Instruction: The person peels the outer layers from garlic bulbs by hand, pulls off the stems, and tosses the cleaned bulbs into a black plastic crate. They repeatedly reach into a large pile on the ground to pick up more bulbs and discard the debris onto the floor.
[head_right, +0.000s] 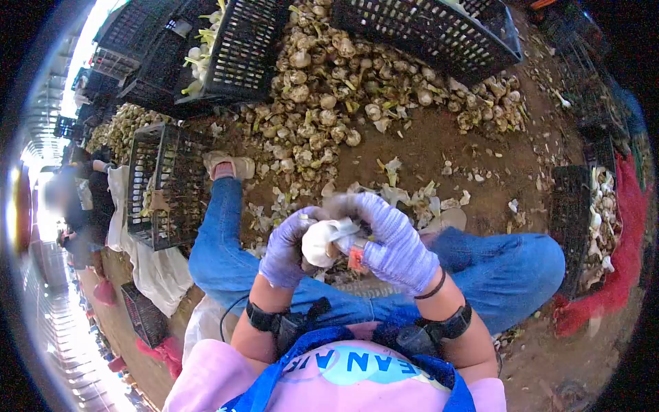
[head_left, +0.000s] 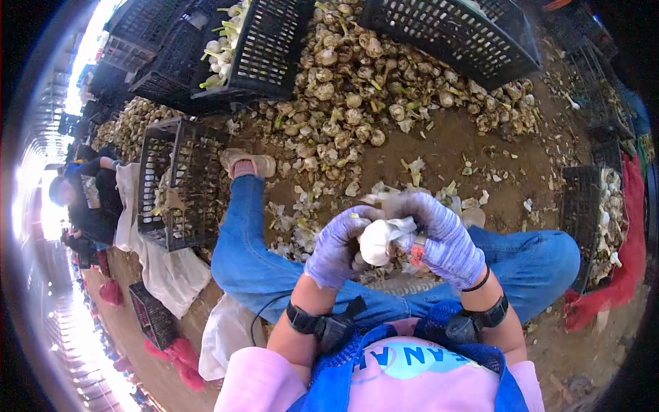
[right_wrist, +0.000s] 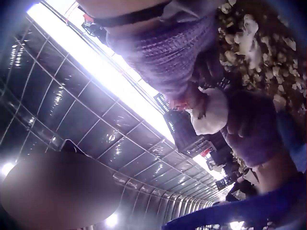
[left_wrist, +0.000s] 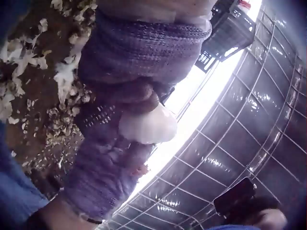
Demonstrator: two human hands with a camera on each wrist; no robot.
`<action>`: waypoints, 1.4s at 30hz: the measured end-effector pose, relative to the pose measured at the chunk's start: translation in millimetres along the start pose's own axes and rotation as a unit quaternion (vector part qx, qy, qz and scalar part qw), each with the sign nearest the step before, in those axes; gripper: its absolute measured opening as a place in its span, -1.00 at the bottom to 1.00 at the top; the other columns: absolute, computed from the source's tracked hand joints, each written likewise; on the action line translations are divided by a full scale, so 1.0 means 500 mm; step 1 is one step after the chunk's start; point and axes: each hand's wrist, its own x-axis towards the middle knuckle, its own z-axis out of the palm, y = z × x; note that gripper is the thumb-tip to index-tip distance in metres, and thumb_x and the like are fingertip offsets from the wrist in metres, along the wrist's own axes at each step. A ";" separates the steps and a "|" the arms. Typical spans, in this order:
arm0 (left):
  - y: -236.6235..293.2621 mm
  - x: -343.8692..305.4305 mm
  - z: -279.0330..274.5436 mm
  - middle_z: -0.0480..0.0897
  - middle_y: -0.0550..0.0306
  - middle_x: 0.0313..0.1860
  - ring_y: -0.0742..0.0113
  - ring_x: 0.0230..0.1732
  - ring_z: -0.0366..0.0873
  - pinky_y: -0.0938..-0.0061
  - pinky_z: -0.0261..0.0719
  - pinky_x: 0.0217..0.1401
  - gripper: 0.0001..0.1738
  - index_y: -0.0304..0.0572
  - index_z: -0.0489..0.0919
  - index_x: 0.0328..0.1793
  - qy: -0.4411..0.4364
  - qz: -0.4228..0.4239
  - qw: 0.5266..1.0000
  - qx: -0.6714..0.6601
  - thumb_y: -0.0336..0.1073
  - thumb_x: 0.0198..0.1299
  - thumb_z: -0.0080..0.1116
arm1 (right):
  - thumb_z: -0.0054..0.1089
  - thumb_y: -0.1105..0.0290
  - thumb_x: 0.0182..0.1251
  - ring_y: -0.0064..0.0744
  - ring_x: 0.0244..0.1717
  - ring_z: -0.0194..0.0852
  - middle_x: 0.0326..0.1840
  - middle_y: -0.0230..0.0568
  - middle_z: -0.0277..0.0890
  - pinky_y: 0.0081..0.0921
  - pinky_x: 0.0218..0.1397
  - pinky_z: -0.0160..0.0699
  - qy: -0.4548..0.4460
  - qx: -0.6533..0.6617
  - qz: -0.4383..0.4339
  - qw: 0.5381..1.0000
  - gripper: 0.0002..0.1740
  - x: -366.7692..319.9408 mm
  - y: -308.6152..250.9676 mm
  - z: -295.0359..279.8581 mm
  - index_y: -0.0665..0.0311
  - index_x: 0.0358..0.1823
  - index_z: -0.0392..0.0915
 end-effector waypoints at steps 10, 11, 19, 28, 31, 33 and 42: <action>0.079 0.047 0.000 0.61 0.09 -0.28 0.38 -0.30 0.54 0.52 0.52 -0.22 -0.77 -0.26 0.54 -0.16 0.109 0.052 0.971 0.205 -0.34 0.07 0.01 | 0.15 0.47 0.09 -0.60 -0.35 0.40 -0.41 -0.35 0.49 -0.62 -0.28 0.43 -0.006 0.208 0.211 0.955 -0.83 0.004 0.014 0.016 0.33 -0.27 0.49; 0.101 0.052 0.028 0.61 0.10 -0.30 0.43 -0.33 0.53 0.55 0.51 -0.25 -0.77 -0.26 0.54 -0.16 0.100 0.080 0.959 0.254 -0.34 0.08 0.00 | 0.15 0.47 0.10 -0.62 -0.36 0.40 -0.40 -0.35 0.49 -0.63 -0.28 0.42 0.004 0.212 0.226 0.951 -0.84 0.007 0.010 0.015 0.32 -0.27 0.49; 0.386 0.148 -0.013 0.58 0.08 -0.45 0.42 -0.58 0.49 0.66 0.43 -0.60 -0.74 -0.26 0.51 -0.17 0.148 0.297 0.929 0.163 -0.33 0.05 -0.07 | 0.26 0.53 -0.02 -0.56 -0.33 0.47 -0.36 -0.29 0.55 -0.57 -0.24 0.45 -0.027 0.146 0.105 0.983 -0.84 0.012 -0.003 -0.010 0.30 -0.35 0.52; 0.622 0.258 -0.073 0.56 0.09 -0.28 0.22 -0.28 0.55 0.44 0.63 -0.23 -0.74 -0.24 0.47 -0.13 0.168 0.408 0.888 0.132 -0.21 0.17 0.09 | 0.21 0.44 -0.06 -0.27 -0.33 0.45 -0.36 -0.12 0.48 -0.42 -0.23 0.44 -0.004 -0.104 0.279 0.955 -0.74 -0.034 0.189 -0.027 0.35 -0.28 0.48; 0.440 0.326 -0.099 0.55 0.13 -0.27 0.34 -0.30 0.55 0.52 0.57 -0.28 -0.62 -0.23 0.46 0.00 0.194 0.297 0.876 0.328 -0.25 0.06 0.20 | 0.20 0.43 0.01 -0.36 -0.27 0.47 -0.32 -0.15 0.52 -0.46 -0.18 0.45 0.019 -0.091 0.305 0.948 -0.73 -0.042 0.239 -0.021 0.38 -0.22 0.48; 0.331 0.389 -0.139 0.57 0.08 -0.27 0.35 -0.33 0.54 0.52 0.55 -0.21 -0.51 -0.24 0.42 0.11 0.182 0.153 0.865 0.441 -0.28 0.03 0.21 | 0.19 0.43 0.05 -0.38 -0.23 0.48 -0.28 -0.14 0.54 -0.47 -0.12 0.45 0.031 -0.109 0.278 0.954 -0.70 -0.036 0.244 -0.024 0.38 -0.16 0.49; 0.112 0.632 -0.203 0.23 -0.31 0.25 -0.16 0.11 0.38 0.24 0.43 0.10 -0.36 -0.03 0.34 0.22 0.245 0.059 0.510 0.823 -0.32 -0.09 0.21 | 0.04 0.24 0.21 -0.20 -0.17 0.50 -0.22 -0.03 0.53 -0.40 -0.07 0.44 0.014 -0.057 0.361 0.931 -0.65 -0.034 0.307 -0.061 0.36 -0.10 0.47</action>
